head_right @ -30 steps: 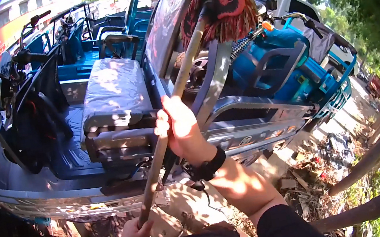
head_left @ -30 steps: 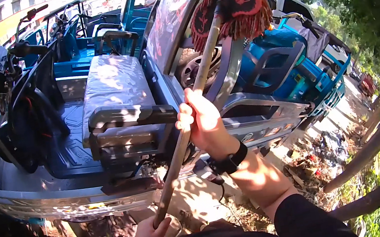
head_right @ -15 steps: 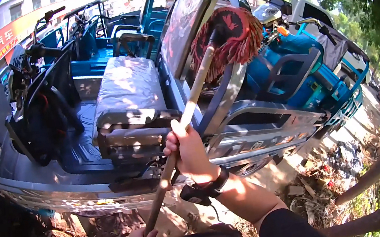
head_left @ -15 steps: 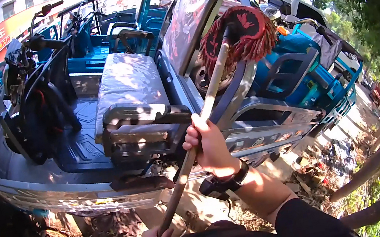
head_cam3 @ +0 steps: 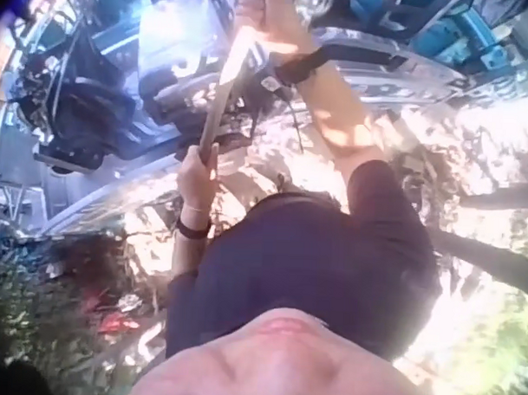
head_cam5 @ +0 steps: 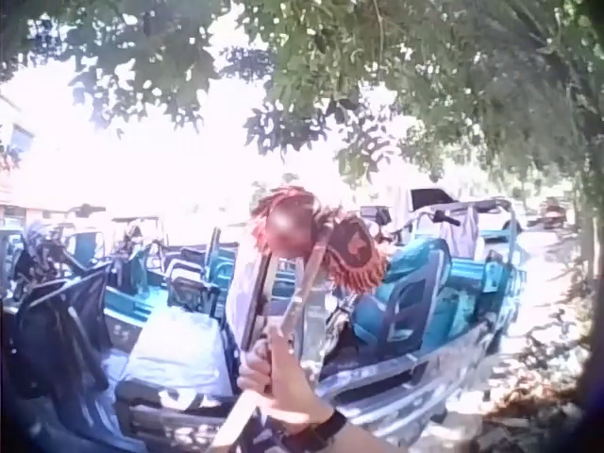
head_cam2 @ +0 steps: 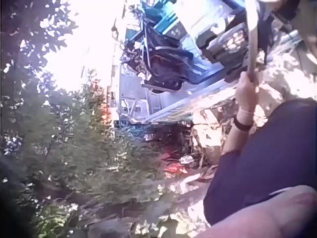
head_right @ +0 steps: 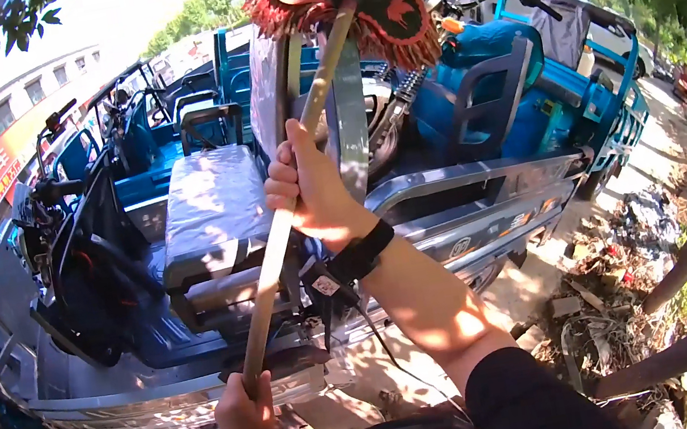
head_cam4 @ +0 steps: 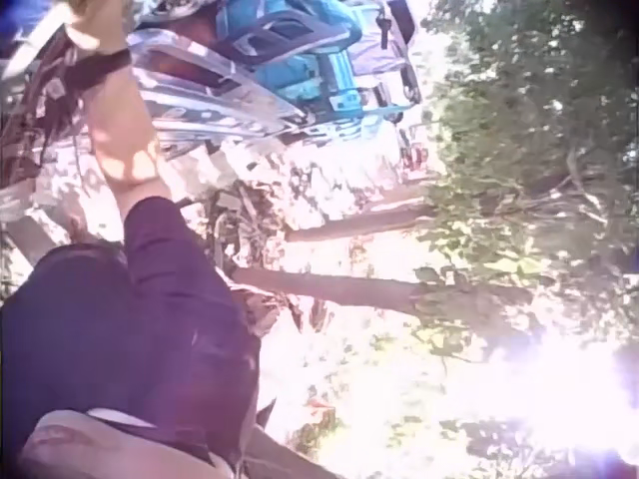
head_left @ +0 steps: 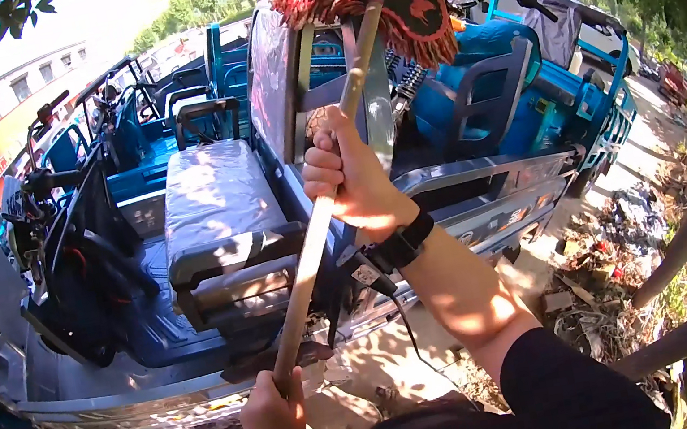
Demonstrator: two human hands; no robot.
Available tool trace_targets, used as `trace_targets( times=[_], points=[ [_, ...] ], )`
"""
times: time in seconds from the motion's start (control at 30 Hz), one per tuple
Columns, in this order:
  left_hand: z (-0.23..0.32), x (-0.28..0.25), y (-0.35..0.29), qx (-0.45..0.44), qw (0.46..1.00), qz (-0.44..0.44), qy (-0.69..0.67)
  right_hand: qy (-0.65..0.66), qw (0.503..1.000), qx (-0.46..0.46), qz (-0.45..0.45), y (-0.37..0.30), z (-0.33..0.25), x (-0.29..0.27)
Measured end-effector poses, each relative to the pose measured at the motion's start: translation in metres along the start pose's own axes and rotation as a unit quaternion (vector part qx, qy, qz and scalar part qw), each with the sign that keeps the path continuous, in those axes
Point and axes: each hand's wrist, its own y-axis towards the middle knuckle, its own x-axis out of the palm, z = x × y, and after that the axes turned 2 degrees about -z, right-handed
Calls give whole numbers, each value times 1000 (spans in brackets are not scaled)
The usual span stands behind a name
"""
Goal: Cleaning the exterior and interior of a blue electric tricycle using a long-handled mop.
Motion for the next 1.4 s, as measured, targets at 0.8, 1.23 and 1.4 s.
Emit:
trace_targets(
  times=[0.8,1.23,1.4],
  points=[
    [-133,24,-232,-105,988,-104,50,56,976,124,168,-154,112,-81],
    [-116,-71,-250,-90,960,-137,226,146,857,285,403,-202,212,-113],
    [-87,-114,-226,-154,891,-190,382,201,859,285,376,-198,243,-109]
  ],
)
